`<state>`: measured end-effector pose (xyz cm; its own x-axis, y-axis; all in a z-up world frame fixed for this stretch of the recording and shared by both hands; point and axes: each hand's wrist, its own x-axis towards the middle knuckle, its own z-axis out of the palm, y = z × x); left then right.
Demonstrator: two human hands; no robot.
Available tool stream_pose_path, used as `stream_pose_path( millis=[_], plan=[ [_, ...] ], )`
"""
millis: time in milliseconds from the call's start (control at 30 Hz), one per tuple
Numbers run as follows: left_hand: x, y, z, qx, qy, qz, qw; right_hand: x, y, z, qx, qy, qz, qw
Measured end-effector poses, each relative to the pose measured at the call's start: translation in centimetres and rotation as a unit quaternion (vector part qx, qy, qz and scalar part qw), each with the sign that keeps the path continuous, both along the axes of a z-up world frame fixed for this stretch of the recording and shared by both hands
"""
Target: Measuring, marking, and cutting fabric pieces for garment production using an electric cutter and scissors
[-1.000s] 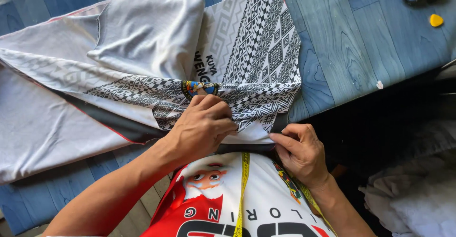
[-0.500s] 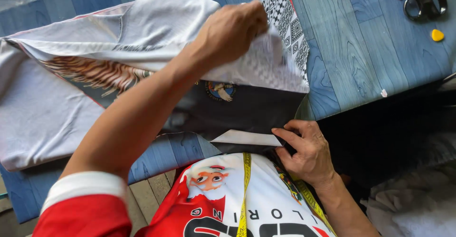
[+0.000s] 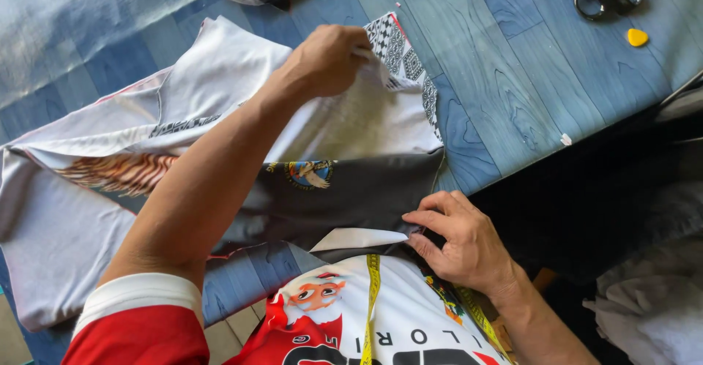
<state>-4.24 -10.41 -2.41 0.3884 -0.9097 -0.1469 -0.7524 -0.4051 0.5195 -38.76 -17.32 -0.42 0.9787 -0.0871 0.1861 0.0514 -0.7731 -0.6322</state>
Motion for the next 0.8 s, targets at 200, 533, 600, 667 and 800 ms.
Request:
stream_pose_path(
  millis=[200, 533, 600, 667, 800],
  plan=[
    [-0.4, 0.2, 0.3, -0.042, 0.022, 0.075, 0.996, 0.2, -0.5, -1.4, -0.069, -0.027, 0.046, 0.996],
    [-0.7, -1.7, 1.7, -0.234, -0.033, -0.029, 0.971, 1.7, -0.4, 1.6, -0.031, -0.094, 0.051, 0.994],
    [0.2, -1.9, -0.4, -0.189, -0.019, -0.009, 0.982, 2.1, -0.2, 3.0, -0.022, -0.097, 0.043, 0.994],
    [0.6, -2.0, -1.3, -0.143, -0.006, 0.01, 0.99, 2.7, -0.4, 3.9, -0.015, -0.1, 0.035, 0.994],
    [0.4, -3.1, 0.0, -0.164, 0.025, 0.019, 0.986, 3.8, -1.1, 5.8, 0.025, -0.112, 0.009, 0.993]
  ],
)
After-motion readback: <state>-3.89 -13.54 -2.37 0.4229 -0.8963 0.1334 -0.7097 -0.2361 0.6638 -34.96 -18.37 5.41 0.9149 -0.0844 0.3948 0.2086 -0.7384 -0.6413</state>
